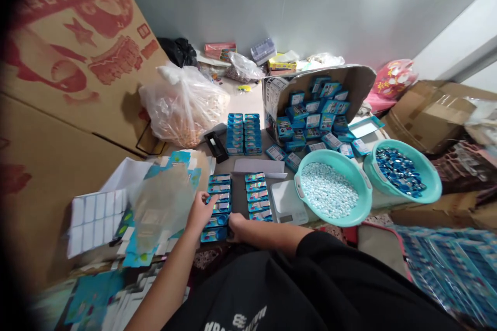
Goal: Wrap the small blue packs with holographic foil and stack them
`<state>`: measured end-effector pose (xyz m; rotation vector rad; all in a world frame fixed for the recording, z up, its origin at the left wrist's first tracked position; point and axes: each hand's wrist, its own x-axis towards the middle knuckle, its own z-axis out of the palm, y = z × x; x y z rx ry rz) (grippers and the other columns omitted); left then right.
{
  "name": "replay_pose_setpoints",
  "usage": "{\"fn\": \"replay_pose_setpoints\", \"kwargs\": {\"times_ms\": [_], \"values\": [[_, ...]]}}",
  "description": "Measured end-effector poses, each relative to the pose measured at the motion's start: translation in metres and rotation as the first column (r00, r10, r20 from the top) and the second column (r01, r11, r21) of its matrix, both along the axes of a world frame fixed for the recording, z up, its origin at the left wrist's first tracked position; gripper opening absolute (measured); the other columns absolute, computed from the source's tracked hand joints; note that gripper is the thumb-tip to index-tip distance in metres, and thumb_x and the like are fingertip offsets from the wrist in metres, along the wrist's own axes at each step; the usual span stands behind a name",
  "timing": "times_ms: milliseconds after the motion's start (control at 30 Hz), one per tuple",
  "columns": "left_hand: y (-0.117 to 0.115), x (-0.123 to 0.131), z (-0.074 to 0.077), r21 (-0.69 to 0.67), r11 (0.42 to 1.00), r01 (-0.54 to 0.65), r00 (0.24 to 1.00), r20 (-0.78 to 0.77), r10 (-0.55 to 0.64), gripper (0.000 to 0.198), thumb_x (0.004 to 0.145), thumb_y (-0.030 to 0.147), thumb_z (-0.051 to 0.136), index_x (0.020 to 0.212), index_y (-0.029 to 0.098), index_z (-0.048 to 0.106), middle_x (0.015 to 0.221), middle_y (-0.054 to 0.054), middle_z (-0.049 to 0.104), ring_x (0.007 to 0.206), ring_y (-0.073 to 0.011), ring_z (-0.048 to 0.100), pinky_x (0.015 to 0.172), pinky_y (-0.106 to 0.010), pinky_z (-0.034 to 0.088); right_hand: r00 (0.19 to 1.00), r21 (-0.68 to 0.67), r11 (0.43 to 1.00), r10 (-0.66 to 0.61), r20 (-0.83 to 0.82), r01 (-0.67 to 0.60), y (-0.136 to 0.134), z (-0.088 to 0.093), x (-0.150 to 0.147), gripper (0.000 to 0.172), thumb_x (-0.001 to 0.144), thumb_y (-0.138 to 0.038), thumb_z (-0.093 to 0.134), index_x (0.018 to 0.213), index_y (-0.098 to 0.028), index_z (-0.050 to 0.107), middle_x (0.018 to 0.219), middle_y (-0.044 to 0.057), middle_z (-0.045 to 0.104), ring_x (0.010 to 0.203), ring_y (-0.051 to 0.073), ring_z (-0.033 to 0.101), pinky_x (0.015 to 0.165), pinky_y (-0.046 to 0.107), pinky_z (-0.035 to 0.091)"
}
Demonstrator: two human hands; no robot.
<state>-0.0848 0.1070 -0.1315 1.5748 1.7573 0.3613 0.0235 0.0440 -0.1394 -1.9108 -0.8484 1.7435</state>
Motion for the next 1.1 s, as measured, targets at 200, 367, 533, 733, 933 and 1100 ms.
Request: {"fn": "replay_pose_setpoints", "kwargs": {"times_ms": [200, 367, 533, 733, 933, 1100], "values": [[-0.041, -0.016, 0.059, 0.096, 0.994, -0.061, 0.998, 0.024, 0.059, 0.024, 0.085, 0.045, 0.050, 0.087, 0.023, 0.059, 0.086, -0.003, 0.068, 0.070, -0.0188, 0.061, 0.068, -0.029, 0.046, 0.966, 0.014, 0.966, 0.258, 0.004, -0.258, 0.011, 0.052, 0.077, 0.032, 0.087, -0.015, 0.053, 0.117, -0.021, 0.064, 0.079, 0.002, 0.071, 0.063, 0.016, 0.064, 0.065, 0.029, 0.053], [-0.108, -0.011, 0.057, 0.070, 0.987, -0.142, 0.984, 0.118, 0.133, 0.027, 0.080, 0.048, 0.053, 0.085, 0.022, 0.060, 0.081, -0.004, 0.068, 0.069, -0.0209, 0.064, 0.070, -0.033, 0.050, 0.587, 0.207, 0.687, 0.380, 0.714, -0.697, 0.043, 0.081, 0.199, 0.058, 0.078, -0.003, 0.049, 0.132, -0.023, 0.058, 0.115, 0.008, 0.070, 0.108, 0.022, 0.062, 0.091, 0.027, 0.045], [-0.145, 0.014, 0.032, 0.001, 0.936, -0.353, 0.898, 0.282, 0.338, 0.041, 0.076, 0.053, 0.057, 0.099, 0.018, 0.061, 0.084, -0.007, 0.069, 0.077, -0.0247, 0.068, 0.074, -0.038, 0.053, 0.482, 0.047, 0.730, 0.400, 0.780, -0.682, 0.053, 0.056, 0.241, 0.046, 0.068, -0.004, 0.063, 0.112, -0.014, 0.070, 0.121, 0.019, 0.064, 0.111, 0.031, 0.059, 0.084, 0.032, 0.047], [-0.112, 0.047, 0.058, 0.058, 0.932, -0.359, 0.863, 0.401, 0.307, 0.053, 0.077, 0.052, 0.063, 0.116, 0.018, 0.056, 0.083, -0.005, 0.068, 0.077, -0.0217, 0.067, 0.077, -0.037, 0.052, 0.600, 0.213, 0.748, 0.293, 0.744, -0.629, 0.055, 0.084, 0.233, 0.025, 0.089, -0.020, 0.048, 0.097, -0.011, 0.070, 0.104, 0.016, 0.070, 0.098, 0.026, 0.063, 0.080, 0.030, 0.047], [-0.072, 0.102, 0.110, -0.230, 0.928, -0.292, 0.475, 0.808, 0.349, 0.071, 0.064, 0.054, 0.079, 0.124, 0.023, 0.056, 0.112, -0.010, 0.070, 0.098, -0.0252, 0.069, 0.077, -0.036, 0.055, 0.911, 0.564, 0.784, 0.392, -0.125, -0.260, 0.030, 0.146, 0.213, 0.038, 0.080, -0.046, 0.064, 0.097, -0.012, 0.065, 0.081, 0.004, 0.067, 0.069, 0.016, 0.060, 0.062, 0.024, 0.045], [-0.068, 0.127, 0.141, -0.240, 0.914, -0.328, 0.268, 0.904, 0.334, 0.046, 0.054, 0.040, 0.087, 0.090, 0.017, 0.071, 0.085, -0.006, 0.076, 0.092, -0.0282, 0.071, 0.082, -0.039, 0.055, 0.982, 0.509, 0.855, 0.165, -0.091, -0.097, 0.014, 0.140, 0.187, 0.039, 0.065, -0.040, 0.076, 0.087, -0.019, 0.052, 0.063, -0.007, 0.049, 0.057, 0.011, 0.047, 0.049, 0.020, 0.035]]}}
